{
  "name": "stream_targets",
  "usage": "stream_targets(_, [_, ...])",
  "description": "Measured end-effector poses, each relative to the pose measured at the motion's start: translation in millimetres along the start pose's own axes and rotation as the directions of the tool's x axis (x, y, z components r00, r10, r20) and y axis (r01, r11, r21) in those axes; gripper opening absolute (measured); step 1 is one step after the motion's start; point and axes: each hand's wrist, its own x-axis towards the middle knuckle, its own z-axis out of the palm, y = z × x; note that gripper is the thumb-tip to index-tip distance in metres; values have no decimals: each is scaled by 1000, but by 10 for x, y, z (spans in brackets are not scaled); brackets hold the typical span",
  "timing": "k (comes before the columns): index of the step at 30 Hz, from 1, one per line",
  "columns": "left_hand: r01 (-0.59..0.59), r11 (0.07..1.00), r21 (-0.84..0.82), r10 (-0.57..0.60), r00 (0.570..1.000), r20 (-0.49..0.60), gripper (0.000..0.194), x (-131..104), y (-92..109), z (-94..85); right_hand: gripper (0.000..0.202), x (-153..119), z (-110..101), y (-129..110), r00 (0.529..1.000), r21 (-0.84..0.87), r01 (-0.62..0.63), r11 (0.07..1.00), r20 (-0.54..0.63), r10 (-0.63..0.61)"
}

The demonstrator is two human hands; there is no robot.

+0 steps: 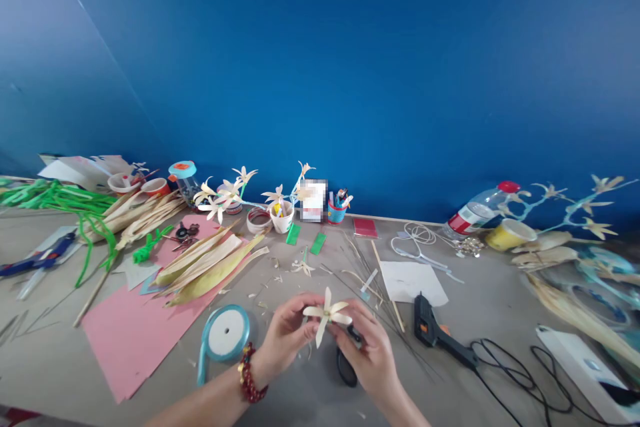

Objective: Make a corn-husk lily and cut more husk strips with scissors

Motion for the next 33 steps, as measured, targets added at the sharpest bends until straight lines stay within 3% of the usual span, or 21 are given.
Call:
stream_targets(3, [160,984,79,-165,985,59,31,0,-61,51,11,185,-185,208,1000,-212,-8,977,-23,3])
stream_targets(5, [191,953,233,-215,973,81,22,1,-56,83,17,356,-266,398,999,-392,-18,920,31,33])
stream_targets(7, [166,913,372,-211,974,82,17,-1,-29,107,16,531,-264,580,995,-444,4,896,92,42])
stream_targets(11, [104,863,493,-172,980,95,16,-8,-4,134,17,819,-45,828,978,-489,86,868,208,21])
stream_targets(17, [42,840,541,-121,986,111,15,-16,-77,137,17,1129,281,1032,947,-526,192,828,322,-15])
stream_targets(23, [29,853,521,-95,990,100,17,-5,-140,124,16,1221,325,1139,902,-537,280,796,431,-27])
stream_targets(33, [43,834,550,-122,987,108,14,-13,-238,130,19,1369,412,1171,868,-557,367,745,492,-59])
